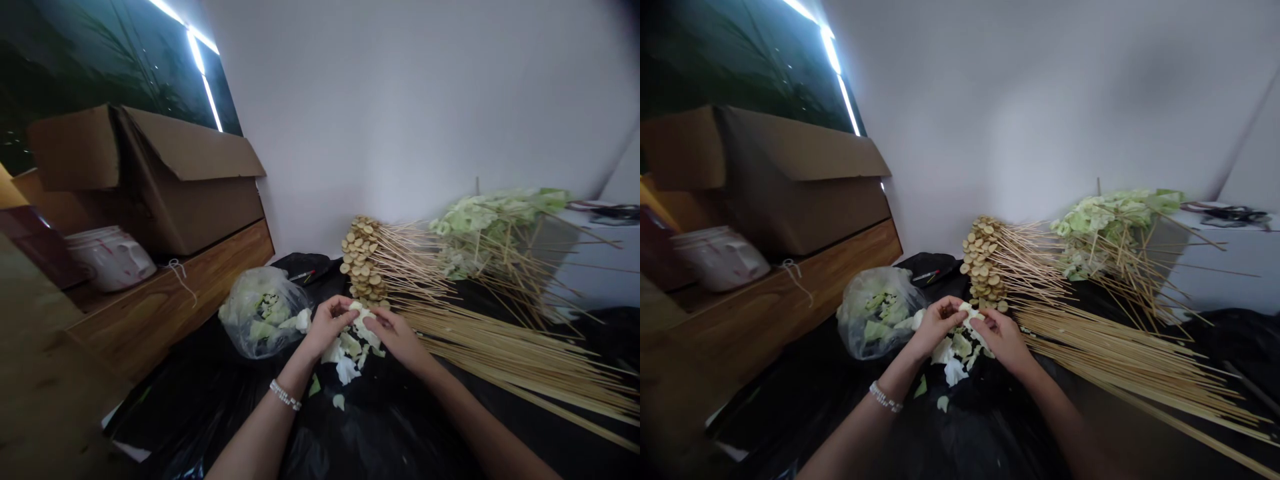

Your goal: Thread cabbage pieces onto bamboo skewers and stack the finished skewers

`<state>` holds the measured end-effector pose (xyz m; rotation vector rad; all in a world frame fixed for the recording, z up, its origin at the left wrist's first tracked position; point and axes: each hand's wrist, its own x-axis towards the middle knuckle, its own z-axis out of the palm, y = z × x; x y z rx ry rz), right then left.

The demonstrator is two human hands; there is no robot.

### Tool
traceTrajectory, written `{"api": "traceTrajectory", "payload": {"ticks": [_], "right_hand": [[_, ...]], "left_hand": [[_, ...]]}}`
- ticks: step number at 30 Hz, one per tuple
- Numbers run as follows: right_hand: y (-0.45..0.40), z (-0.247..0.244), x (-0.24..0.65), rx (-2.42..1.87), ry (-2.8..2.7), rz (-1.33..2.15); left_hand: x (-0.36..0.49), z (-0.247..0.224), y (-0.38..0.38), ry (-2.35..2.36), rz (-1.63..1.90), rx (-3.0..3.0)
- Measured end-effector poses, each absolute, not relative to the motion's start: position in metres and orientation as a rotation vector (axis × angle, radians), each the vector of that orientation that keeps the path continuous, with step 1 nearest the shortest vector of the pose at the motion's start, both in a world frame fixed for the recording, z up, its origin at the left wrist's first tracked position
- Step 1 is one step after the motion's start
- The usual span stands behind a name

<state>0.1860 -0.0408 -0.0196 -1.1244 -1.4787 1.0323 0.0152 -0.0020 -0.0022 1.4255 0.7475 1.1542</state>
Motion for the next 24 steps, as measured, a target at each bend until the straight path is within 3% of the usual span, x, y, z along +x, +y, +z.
{"api": "traceTrajectory", "payload": {"ticks": [17, 24], "right_hand": [[-0.046, -0.013, 0.184, -0.925, -1.141, 1.457], [-0.043, -0.013, 0.191, -0.946, -1.150, 1.406]], "left_hand": [[0.011, -0.002, -0.005, 0.760, 0.974, 1.279], [0.009, -0.005, 0.003, 0.911, 1.071, 1.331]]}}
